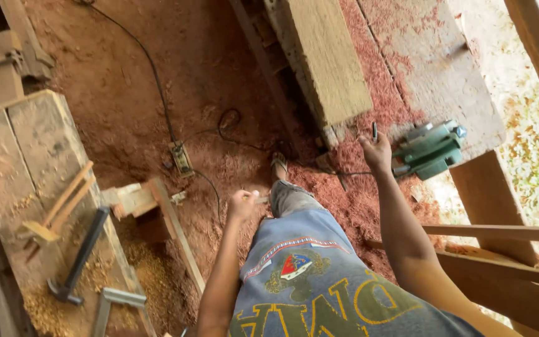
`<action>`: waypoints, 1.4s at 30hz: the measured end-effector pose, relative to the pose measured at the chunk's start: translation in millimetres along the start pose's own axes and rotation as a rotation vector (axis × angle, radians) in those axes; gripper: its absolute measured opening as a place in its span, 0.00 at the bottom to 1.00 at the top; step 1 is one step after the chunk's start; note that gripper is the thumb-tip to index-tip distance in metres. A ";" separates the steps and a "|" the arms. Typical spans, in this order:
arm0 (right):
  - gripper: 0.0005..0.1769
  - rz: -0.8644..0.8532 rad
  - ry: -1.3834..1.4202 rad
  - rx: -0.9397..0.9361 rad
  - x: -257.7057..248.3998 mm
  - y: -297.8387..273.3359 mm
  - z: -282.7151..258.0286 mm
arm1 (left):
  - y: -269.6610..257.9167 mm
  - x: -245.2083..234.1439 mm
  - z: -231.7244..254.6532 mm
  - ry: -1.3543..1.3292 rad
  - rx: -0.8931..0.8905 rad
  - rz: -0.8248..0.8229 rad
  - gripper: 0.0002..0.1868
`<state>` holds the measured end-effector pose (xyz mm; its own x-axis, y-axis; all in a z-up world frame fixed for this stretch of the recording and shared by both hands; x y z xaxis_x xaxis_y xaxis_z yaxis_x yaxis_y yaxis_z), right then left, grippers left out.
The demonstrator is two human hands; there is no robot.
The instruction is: The person measures a wooden plank with a tape measure and marks it with a pen. They then measure the interior of a wooden cabinet structure and return to the plank to take additional measurements.
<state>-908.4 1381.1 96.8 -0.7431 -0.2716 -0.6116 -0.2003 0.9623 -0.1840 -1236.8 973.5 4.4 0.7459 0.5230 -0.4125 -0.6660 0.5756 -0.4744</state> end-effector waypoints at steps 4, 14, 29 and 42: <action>0.26 0.102 -0.101 -0.114 0.2 61.7 -9.9 | 15.1 31.2 42.0 0.128 -0.039 -0.110 0.21; 0.16 0.003 0.029 0.289 25.8 113.9 -2.2 | 122.6 49.4 127.6 0.148 0.125 -0.166 0.20; 0.14 -0.610 0.226 0.067 93.2 23.3 -111.8 | 103.5 138.3 326.3 0.217 0.384 -0.556 0.59; 0.11 -0.696 0.104 0.120 87.6 28.3 -124.6 | 107.6 114.7 340.6 0.350 0.340 -0.471 0.43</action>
<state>-1058.7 1386.3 133.9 -0.5262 -0.8141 -0.2457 -0.5836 0.5559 -0.5920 -1226.6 1309.5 170.9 0.8785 -0.0340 -0.4765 -0.1922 0.8880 -0.4177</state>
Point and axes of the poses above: each hand's wrist, its own y-axis towards the middle knuckle, its own x-axis out of the palm, z = x × y, the point moved 10 cm from there along y, towards the middle knuckle, and after that the axes turned 3 degrees about -y, right-handed, at the moved point
